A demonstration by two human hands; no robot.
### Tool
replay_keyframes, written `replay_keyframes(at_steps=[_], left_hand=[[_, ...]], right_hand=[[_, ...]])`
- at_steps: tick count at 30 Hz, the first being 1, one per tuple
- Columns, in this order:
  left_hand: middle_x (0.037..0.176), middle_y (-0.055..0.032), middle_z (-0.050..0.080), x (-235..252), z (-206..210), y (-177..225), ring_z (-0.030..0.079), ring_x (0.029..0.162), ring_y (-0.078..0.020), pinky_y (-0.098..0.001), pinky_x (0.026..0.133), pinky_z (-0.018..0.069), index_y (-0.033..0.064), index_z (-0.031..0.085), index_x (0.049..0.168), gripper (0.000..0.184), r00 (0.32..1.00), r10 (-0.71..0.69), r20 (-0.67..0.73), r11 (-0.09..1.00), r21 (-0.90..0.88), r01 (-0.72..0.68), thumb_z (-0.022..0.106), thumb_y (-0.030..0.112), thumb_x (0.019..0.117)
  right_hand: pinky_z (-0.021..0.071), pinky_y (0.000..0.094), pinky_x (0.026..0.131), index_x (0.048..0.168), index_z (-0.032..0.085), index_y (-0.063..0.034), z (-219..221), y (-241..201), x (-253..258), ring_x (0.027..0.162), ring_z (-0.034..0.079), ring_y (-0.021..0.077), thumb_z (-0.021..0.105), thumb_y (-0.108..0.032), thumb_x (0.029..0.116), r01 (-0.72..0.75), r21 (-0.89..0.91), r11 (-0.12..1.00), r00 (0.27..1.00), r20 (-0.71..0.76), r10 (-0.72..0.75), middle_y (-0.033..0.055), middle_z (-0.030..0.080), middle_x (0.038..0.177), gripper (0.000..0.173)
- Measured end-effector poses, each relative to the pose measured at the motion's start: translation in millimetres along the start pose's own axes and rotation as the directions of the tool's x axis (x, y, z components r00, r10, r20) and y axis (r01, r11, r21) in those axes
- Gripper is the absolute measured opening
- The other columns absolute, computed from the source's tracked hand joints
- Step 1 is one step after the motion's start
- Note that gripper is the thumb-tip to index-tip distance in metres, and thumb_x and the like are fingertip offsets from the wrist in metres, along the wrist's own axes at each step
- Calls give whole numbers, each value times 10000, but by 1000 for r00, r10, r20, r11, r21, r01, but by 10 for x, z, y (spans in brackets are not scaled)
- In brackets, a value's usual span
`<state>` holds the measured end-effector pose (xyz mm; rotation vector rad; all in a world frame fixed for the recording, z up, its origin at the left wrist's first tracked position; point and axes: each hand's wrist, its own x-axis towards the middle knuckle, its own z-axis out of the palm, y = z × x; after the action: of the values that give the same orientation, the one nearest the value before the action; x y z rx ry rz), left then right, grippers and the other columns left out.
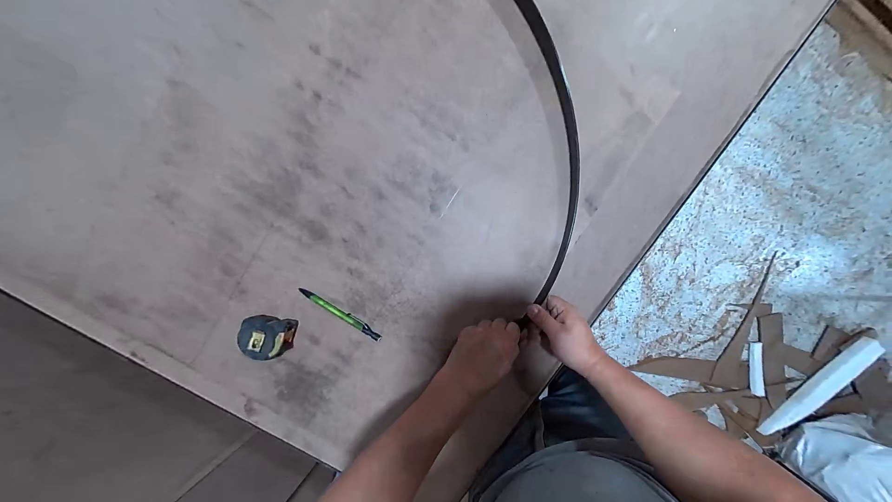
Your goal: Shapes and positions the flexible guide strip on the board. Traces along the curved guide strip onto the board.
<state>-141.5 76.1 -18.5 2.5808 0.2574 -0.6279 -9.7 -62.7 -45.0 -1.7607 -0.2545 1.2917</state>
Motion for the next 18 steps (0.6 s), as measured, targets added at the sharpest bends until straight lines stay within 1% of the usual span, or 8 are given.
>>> replay_keyframes(at_steps=[2, 4, 5, 8, 11, 13, 16, 18], left_hand=[[881, -110, 674, -2, 8, -25, 706, 828, -290, -445, 651, 590, 71, 679, 959, 223, 1000, 18, -14, 1000, -2, -18, 568, 252, 1027], [923, -128, 686, 3, -47, -31, 711, 872, -311, -478, 688, 596, 57, 686, 1002, 236, 999, 14, 47, 1000, -27, -13, 561, 254, 1038], [919, -129, 687, 5, -52, -38, 713, 868, -312, -481, 685, 597, 56, 686, 998, 235, 999, 17, 47, 999, -27, -16, 562, 252, 1035], [873, -122, 675, -1, 1, -65, 709, 816, -304, -457, 639, 590, 57, 682, 964, 231, 999, 47, -16, 999, -16, -48, 574, 252, 1024], [866, -118, 670, 2, 21, -55, 706, 803, -296, -442, 630, 586, 58, 681, 961, 217, 999, 45, -28, 999, -14, -45, 573, 236, 1021], [855, -111, 664, 1, 28, -49, 701, 784, -290, -433, 619, 583, 60, 681, 953, 206, 998, 46, -47, 999, -10, -47, 566, 219, 1018], [856, -118, 667, 5, 21, -47, 702, 780, -294, -436, 615, 584, 51, 687, 955, 215, 998, 37, -51, 999, -11, -37, 554, 208, 1019], [833, -117, 660, -2, 56, -60, 698, 757, -294, -432, 594, 578, 53, 685, 937, 214, 996, 39, -75, 999, -12, -40, 562, 209, 1014]], right_hand=[[470, 346, 529, 923, 587, -71, 11, -6, -10, 548, 552, 169, 544, -358, 1067, 9, 6, 1000, 1000, -13, -9, 49, 592, 657, 324], [487, 343, 542, 942, 595, -62, 21, -6, -18, 557, 561, 160, 532, -330, 1069, 30, 28, 999, 999, -12, -30, 45, 592, 659, 303], [477, 338, 539, 936, 589, -66, 28, -1, -18, 554, 553, 155, 531, -328, 1069, 38, 33, 999, 999, -15, -37, 38, 583, 652, 299], [473, 328, 536, 938, 583, -67, 54, -20, -27, 556, 560, 150, 541, -318, 1070, 23, 32, 999, 999, -35, -22, 39, 593, 657, 286], [557, 330, 595, 971, 600, -46, 94, -88, -57, 616, 668, 163, 563, -293, 1069, -23, 68, 997, 997, -75, 28, 68, 693, 719, 268], [631, 368, 642, 984, 608, -22, 111, -122, -67, 646, 729, 209, 586, -278, 1059, -26, 131, 991, 990, -136, 44, 101, 720, 731, 268], [663, 393, 659, 1067, 613, -13, 69, -184, -35, 664, 755, 236, 579, -298, 1065, -5, 144, 990, 974, -222, 37, 113, 741, 758, 287], [660, 385, 662, 1078, 593, -16, 27, -179, -10, 668, 757, 233, 547, -271, 1078, 19, 113, 993, 979, -205, 5, 114, 745, 763, 259]])
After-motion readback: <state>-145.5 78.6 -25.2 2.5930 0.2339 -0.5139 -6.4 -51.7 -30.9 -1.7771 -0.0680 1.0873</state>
